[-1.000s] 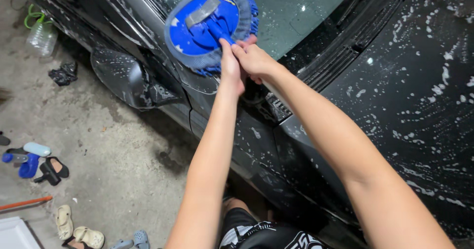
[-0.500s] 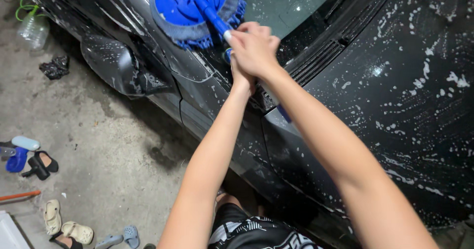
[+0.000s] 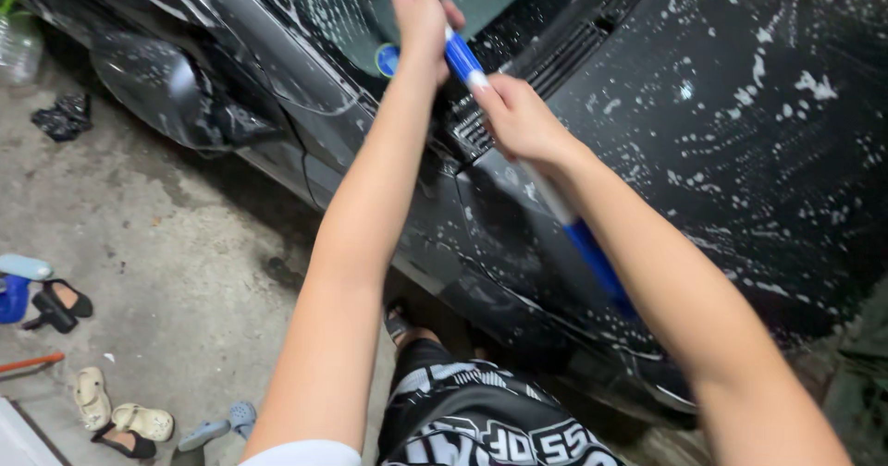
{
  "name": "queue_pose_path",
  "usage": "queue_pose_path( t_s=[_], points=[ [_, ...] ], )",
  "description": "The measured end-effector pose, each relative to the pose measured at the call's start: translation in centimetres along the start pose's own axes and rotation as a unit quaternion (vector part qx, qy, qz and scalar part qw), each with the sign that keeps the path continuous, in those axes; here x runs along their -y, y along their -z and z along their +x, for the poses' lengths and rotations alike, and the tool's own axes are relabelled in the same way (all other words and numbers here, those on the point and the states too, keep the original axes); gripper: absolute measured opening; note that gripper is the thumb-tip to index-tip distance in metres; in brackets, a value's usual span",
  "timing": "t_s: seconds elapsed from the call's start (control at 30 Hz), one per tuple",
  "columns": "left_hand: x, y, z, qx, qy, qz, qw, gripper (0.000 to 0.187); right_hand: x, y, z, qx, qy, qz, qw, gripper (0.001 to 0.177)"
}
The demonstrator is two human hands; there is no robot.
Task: The person uses a long-handled blue brush to scrub the exterior of a dark-colored car. They clean the front bumper, hood, windshield, roof, and rear of the vehicle, applying soap and scrubbing in circular and back-and-forth motions.
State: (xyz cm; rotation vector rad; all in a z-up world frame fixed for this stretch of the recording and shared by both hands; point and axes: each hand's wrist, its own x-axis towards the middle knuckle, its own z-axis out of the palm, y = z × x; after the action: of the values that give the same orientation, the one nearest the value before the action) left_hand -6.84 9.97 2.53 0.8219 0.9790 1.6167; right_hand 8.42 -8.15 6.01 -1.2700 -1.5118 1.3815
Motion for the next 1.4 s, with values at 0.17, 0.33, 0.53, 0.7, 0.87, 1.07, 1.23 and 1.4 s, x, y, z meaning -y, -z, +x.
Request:
queue_pose_path(
  t_s=[0.17,0.33,0.53,0.7,0.87,1.07,1.23,1.4],
  points=[
    [3.2,1.6,-8.7,0.024,0.071,-0.009,0.997,0.039,-0.2,-2.1,4.7,-0.004,0.041,0.089,0.995,0.028],
    [2.7,3.3,-9.0,0.003,0.02,0.02,1.0,0.042,0.0,-4.5,3.1,0.021,-0.032,0.16,0.986,0.033],
    [-1.1,2.1,-6.0,-0.036,0.047,0.047,0.997,0.041,1.3,-4.7,-5.7,0.109,-0.118,0.226,0.961,0.023],
    [-1.9,1.6,-9.4,0.035,0.057,0.001,0.998,0.032,0.2,-5.1,-6.9,0.017,-0.071,0.121,0.99,0.031],
    [-1.1,1.7,-9.9,0.015,0.089,-0.04,0.995,0.033,-0.2,-5.4,-2.2,-0.081,0.138,-0.214,0.964,0.038],
    [-5.9,2.4,3.0,0.06,-0.003,-0.051,0.997,0.028,8.4,-5.8,6.7,0.011,0.048,-0.122,0.991,0.066],
    [-4.9,4.7,3.4,0.076,0.067,-0.109,0.989,0.029,7.9,-7.0,6.6,0.006,0.011,-0.185,0.983,0.056],
    [0.2,4.6,-9.2,0.036,0.067,-0.122,0.99,0.029,0.6,-7.6,-1.3,-0.015,0.139,-0.227,0.964,0.062]
  ],
)
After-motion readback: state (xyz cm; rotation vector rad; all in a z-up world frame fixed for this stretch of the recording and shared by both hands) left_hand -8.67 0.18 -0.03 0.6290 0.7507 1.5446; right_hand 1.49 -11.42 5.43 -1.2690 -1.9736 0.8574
